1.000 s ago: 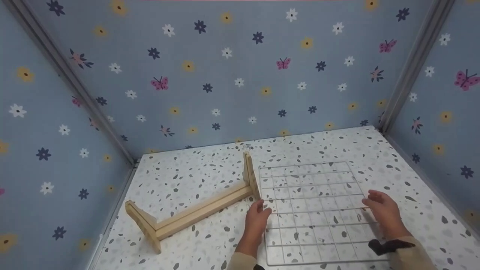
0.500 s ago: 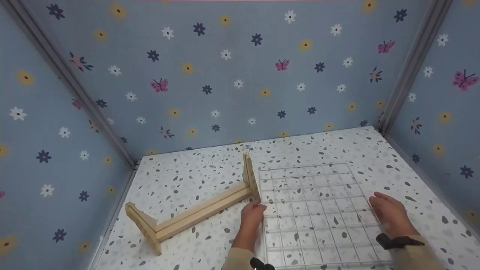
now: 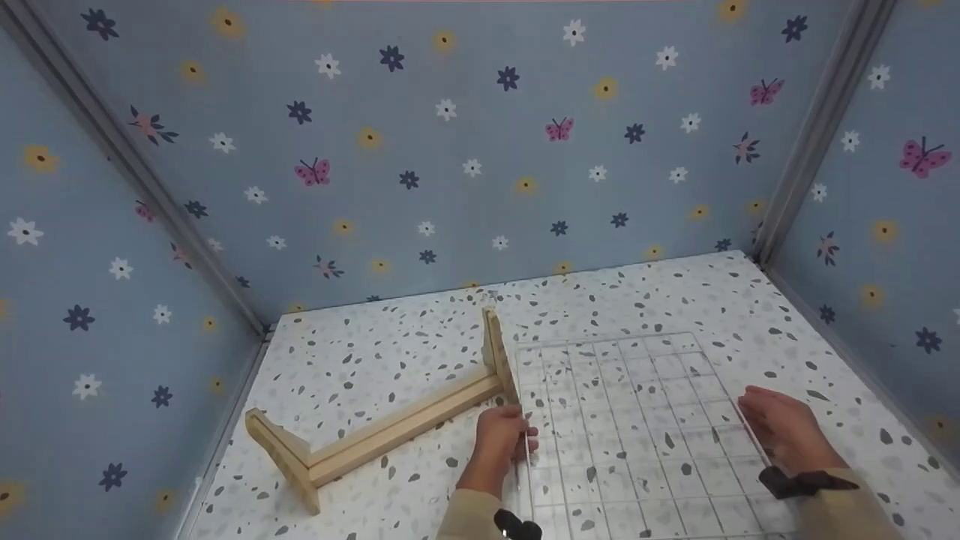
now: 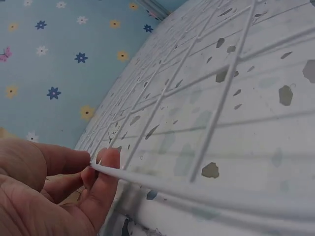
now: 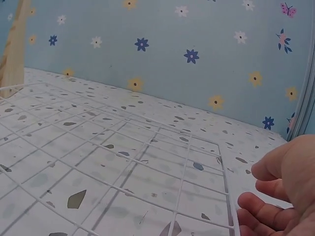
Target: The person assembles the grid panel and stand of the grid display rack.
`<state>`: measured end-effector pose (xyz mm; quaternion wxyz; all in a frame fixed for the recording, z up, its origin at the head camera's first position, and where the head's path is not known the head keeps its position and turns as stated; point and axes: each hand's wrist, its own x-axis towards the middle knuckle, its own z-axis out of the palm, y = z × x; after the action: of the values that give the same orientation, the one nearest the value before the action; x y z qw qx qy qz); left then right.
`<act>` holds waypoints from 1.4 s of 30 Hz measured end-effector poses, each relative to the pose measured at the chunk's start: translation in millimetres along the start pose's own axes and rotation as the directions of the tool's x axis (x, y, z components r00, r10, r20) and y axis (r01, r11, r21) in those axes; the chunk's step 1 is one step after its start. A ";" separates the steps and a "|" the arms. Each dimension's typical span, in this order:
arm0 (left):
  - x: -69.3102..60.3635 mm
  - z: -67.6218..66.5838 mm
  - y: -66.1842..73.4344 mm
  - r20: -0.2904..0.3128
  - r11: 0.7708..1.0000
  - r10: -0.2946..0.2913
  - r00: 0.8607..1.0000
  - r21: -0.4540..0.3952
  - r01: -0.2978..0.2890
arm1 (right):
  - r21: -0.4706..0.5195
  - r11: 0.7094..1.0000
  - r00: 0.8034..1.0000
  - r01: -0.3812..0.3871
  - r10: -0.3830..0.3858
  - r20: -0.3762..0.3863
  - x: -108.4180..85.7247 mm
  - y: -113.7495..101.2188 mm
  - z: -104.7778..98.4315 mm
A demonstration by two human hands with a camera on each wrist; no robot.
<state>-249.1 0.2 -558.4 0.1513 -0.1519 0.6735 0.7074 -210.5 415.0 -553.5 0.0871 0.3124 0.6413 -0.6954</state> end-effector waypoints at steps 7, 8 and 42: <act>-2.7 -2.6 1.1 0.069 0.997 -0.051 0.996 0.057 0.047 | -0.143 0.989 0.998 0.020 -0.027 -0.048 0.7 3.5 4.1; -2.9 -3.0 1.0 0.089 0.996 -0.065 0.994 0.062 0.059 | -0.178 0.983 0.998 0.035 -0.044 -0.051 0.2 4.4 5.1; -11.4 -7.4 3.2 0.261 0.995 -0.091 0.961 0.056 0.079 | -0.705 0.457 0.803 0.542 -0.528 0.275 -5.2 27.6 34.3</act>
<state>-240.0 -7.5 -551.0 0.2730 -0.0817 0.6562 0.6987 -203.1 376.7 -574.4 -0.0085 0.0239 0.9340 -0.3564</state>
